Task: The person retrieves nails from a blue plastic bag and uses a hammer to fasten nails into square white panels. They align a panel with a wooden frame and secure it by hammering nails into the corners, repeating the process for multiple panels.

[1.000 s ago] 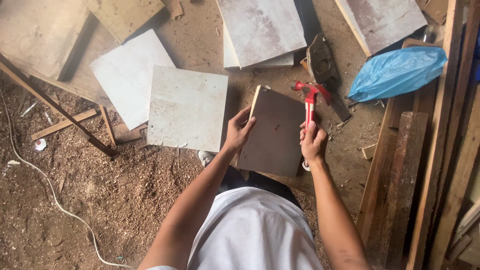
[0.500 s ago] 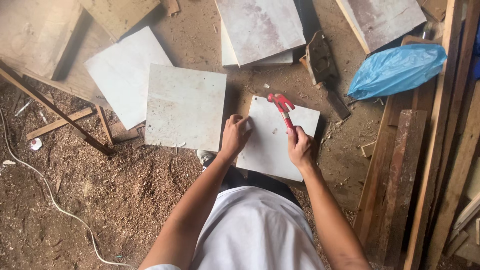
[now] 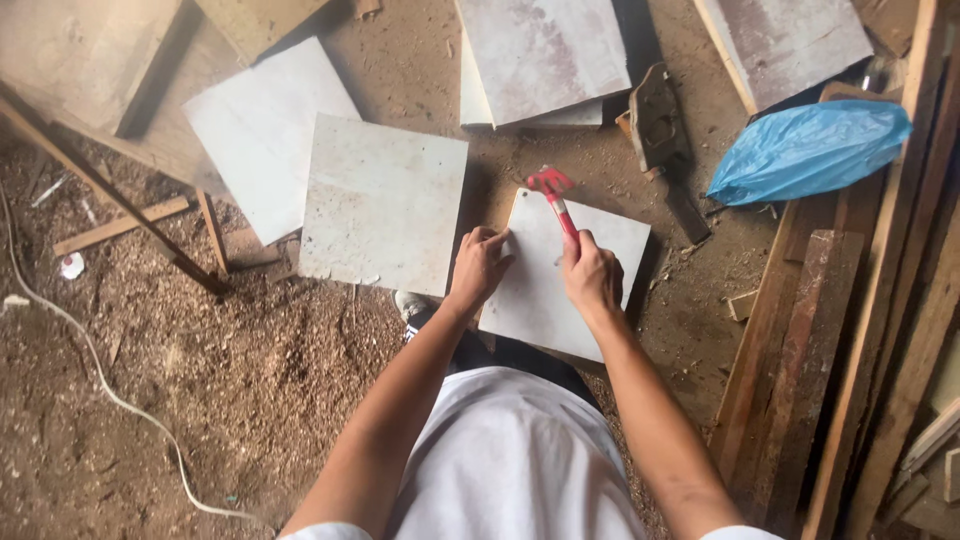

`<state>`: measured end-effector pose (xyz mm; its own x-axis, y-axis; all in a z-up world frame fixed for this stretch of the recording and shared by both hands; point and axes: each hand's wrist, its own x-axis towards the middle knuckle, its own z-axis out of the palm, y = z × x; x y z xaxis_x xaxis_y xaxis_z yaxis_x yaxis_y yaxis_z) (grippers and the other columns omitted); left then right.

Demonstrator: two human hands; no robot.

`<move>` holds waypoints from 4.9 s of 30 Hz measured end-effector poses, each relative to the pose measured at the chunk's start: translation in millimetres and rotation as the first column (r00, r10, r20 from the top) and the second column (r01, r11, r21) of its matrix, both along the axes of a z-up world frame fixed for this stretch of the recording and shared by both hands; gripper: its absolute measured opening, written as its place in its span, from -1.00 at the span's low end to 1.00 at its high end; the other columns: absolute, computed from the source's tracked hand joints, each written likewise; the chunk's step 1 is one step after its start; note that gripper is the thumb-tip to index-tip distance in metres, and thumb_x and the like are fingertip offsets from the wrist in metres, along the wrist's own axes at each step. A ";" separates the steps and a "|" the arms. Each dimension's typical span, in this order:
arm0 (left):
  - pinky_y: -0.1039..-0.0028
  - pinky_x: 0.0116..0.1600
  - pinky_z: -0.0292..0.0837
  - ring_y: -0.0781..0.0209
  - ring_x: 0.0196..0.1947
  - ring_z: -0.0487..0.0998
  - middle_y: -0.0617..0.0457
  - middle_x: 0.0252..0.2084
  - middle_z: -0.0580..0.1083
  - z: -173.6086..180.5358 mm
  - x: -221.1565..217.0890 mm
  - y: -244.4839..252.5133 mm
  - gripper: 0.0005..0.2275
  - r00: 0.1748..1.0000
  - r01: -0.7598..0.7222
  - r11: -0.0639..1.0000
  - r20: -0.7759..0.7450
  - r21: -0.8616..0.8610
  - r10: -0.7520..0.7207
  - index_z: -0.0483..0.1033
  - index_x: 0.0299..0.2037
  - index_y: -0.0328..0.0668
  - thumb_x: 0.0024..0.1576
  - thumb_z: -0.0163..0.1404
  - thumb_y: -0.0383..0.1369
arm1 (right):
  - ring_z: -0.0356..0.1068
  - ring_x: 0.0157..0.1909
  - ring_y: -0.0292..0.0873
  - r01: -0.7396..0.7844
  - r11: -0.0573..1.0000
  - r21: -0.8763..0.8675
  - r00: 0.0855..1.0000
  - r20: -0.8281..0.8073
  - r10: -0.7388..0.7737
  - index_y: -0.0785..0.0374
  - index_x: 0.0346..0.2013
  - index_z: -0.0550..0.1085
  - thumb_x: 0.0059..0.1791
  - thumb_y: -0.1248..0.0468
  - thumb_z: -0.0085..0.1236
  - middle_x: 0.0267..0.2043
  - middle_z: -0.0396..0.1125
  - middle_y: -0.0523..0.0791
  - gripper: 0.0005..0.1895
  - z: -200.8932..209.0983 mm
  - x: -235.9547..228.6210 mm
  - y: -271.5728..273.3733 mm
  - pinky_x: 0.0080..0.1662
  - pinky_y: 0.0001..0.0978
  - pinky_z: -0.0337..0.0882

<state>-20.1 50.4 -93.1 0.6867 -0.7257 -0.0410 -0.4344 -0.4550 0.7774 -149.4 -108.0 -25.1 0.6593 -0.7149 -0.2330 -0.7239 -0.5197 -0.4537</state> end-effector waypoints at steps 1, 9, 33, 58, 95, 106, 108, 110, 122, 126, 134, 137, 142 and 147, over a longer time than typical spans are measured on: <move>0.25 0.12 0.40 -0.07 -0.01 0.44 -0.06 -0.02 0.48 -0.3 3.3 -4.3 -0.56 1.000 -0.001 1.000 -0.006 -0.001 0.001 0.59 0.12 -0.15 -0.03 0.27 -0.39 | 0.41 -0.41 0.30 0.008 0.999 -0.038 0.998 0.060 -0.006 0.22 -0.24 0.43 0.16 0.04 -0.08 -0.54 0.39 0.13 -0.68 1.9 2.3 -4.1 -0.34 0.14 0.33; 0.24 0.15 0.38 -0.10 0.01 0.43 -0.06 -0.04 0.49 2.0 0.1 -3.9 -0.54 0.995 -0.046 0.998 -0.083 0.033 0.048 0.57 0.13 -0.08 -0.04 0.27 -0.39 | 0.46 -0.36 0.25 0.084 0.992 -0.093 0.962 0.269 -0.056 0.22 -0.24 0.50 0.17 0.05 -0.08 -0.45 0.44 0.09 -0.67 9.8 -16.7 -0.7 -0.34 0.08 0.38; 0.21 0.16 0.36 -0.18 0.07 0.41 -0.21 0.11 0.42 -17.7 -17.5 -14.4 -0.53 0.981 -0.149 0.986 -0.115 0.071 0.156 0.52 0.09 -0.31 -0.03 0.28 -0.28 | 0.51 -0.28 0.10 0.440 0.898 -0.022 0.868 0.266 -0.419 0.29 -0.27 0.52 0.18 0.12 -0.21 -0.32 0.48 0.08 -0.61 -92.1 -79.4 -30.5 -0.19 -0.04 0.44; 0.24 0.13 0.53 -0.06 0.08 0.59 -0.18 0.09 0.50 -19.7 -13.7 -31.1 -0.42 0.710 -0.227 0.963 -0.652 0.146 0.266 0.34 0.22 -0.14 -0.02 0.24 -0.24 | 0.43 -0.52 -0.05 0.391 0.916 0.092 0.900 0.172 -0.401 0.26 -0.36 0.51 0.18 0.10 -0.24 -0.57 0.39 -0.04 -0.56 -64.5 -90.5 -24.1 -0.38 -0.12 0.37; 0.22 0.19 0.37 -0.15 0.08 0.44 -0.15 0.11 0.45 -0.8 -13.9 -6.0 -0.50 0.998 0.058 0.998 0.009 -0.012 -0.058 0.52 0.11 -0.31 -0.06 0.30 -0.34 | 0.44 -0.47 0.23 0.051 0.996 -0.075 0.934 0.356 -0.021 0.29 -0.28 0.40 0.15 0.16 -0.06 -0.53 0.38 0.09 -0.74 5.2 -14.2 13.3 -0.41 0.02 0.37; 0.21 0.16 0.37 -0.15 0.07 0.42 -0.12 0.14 0.41 1.1 -18.7 -11.0 -0.52 1.000 0.025 0.996 -0.013 0.087 -0.024 0.54 0.10 -0.29 -0.03 0.27 -0.29 | 0.46 -0.44 0.19 0.242 0.969 -0.059 0.966 0.109 -0.235 0.27 -0.25 0.46 0.19 0.07 -0.12 -0.52 0.42 0.11 -0.65 -57.6 -42.6 -12.9 -0.33 0.05 0.38; 0.20 0.17 0.36 -0.18 0.09 0.40 -0.14 0.15 0.39 -3.7 -25.8 -13.3 -0.52 0.996 -0.026 0.990 -0.077 0.138 0.037 0.56 0.10 -0.25 -0.05 0.26 -0.28 | 0.45 -0.41 0.14 0.368 0.926 -0.080 0.904 0.263 -0.337 0.31 -0.24 0.45 0.20 0.08 -0.15 -0.44 0.43 0.09 -0.64 -73.9 -62.3 -17.9 -0.30 0.00 0.40; 0.17 0.19 0.34 -0.20 0.11 0.38 -0.18 0.15 0.37 -13.1 -30.6 -18.1 -0.49 0.988 -0.072 0.987 -0.127 0.145 0.091 0.53 0.13 -0.27 -0.05 0.26 -0.26 | 0.48 -0.20 0.11 0.304 0.851 -0.429 0.935 0.305 -0.180 0.27 -0.13 0.45 0.23 0.13 -0.17 -0.24 0.46 0.06 -0.69 -81.6 -88.6 -26.9 -0.12 0.00 0.41; 0.45 0.01 0.52 0.17 -0.07 0.61 -0.17 -0.05 0.59 -5.1 -30.0 -43.1 -0.46 0.637 -0.259 0.963 -0.762 -0.072 0.115 0.37 0.27 -0.37 0.07 0.20 -0.37 | 0.50 -0.21 0.15 0.591 0.801 0.093 0.785 0.160 -0.598 0.35 -0.16 0.51 0.21 0.04 -0.22 -0.29 0.47 0.09 -0.54 -114.3 -127.9 -30.4 -0.14 -0.01 0.42; 0.39 -0.10 0.49 0.11 -0.22 0.55 -0.34 -0.18 0.55 40.0 -13.4 -48.9 -0.46 0.721 -0.123 0.987 -0.693 -0.108 0.014 0.41 0.32 -0.36 0.10 0.19 -0.34 | 0.53 -0.23 0.14 0.535 0.835 0.126 0.788 0.282 -0.547 0.35 -0.22 0.52 0.20 -0.06 -0.20 -0.29 0.48 0.10 -0.45 -135.4 -126.7 -39.7 -0.19 -0.01 0.47; 0.46 -0.15 0.53 0.26 -0.34 0.64 -0.15 -0.33 0.62 115.6 -19.1 -49.2 -0.65 0.921 -0.180 0.959 -0.380 -0.221 0.085 0.61 -0.07 -0.42 0.00 0.16 -0.32 | 0.37 -0.30 0.21 0.410 0.904 0.123 0.884 0.191 -0.427 0.39 -0.41 0.45 0.25 -0.06 -0.29 -0.31 0.32 0.12 -0.36 -150.0 -110.1 -61.2 -0.24 0.09 0.33; 0.46 -0.29 0.53 0.29 -0.49 0.62 -0.09 -0.47 0.60 143.3 -23.7 -50.0 -0.66 0.900 -0.233 0.955 -0.413 -0.184 0.141 0.62 -0.08 -0.37 -0.02 0.13 -0.31 | 0.37 -0.16 0.17 0.348 0.938 0.007 0.921 0.183 -0.343 0.36 -0.32 0.48 0.23 -0.06 -0.28 -0.18 0.34 0.11 -0.41 -121.2 -101.2 -56.8 -0.11 0.05 0.34; 0.44 -0.31 0.52 0.26 -0.55 0.60 -0.07 -0.52 0.58 169.5 -18.7 -54.0 -0.69 0.950 -0.205 0.955 -0.277 -0.216 0.142 0.63 -0.12 -0.31 -0.04 0.17 -0.31 | 0.39 0.00 0.15 0.305 0.947 -0.097 0.921 0.285 -0.267 0.33 0.00 0.47 0.20 -0.06 -0.26 -0.03 0.39 0.11 -0.47 -33.4 -62.2 -39.6 0.03 0.02 0.37; 0.41 -0.32 0.53 0.23 -0.53 0.61 -0.08 -0.50 0.57 169.6 -21.7 -55.9 -0.68 0.971 -0.187 0.948 -0.194 -0.258 0.139 0.62 -0.13 -0.34 -0.06 0.23 -0.32 | 0.49 -0.08 0.05 0.309 0.926 0.218 0.906 0.227 -0.356 0.16 0.11 0.43 0.08 -0.10 -0.32 -0.04 0.49 -0.02 -0.45 28.5 -9.8 -46.7 0.01 -0.04 0.48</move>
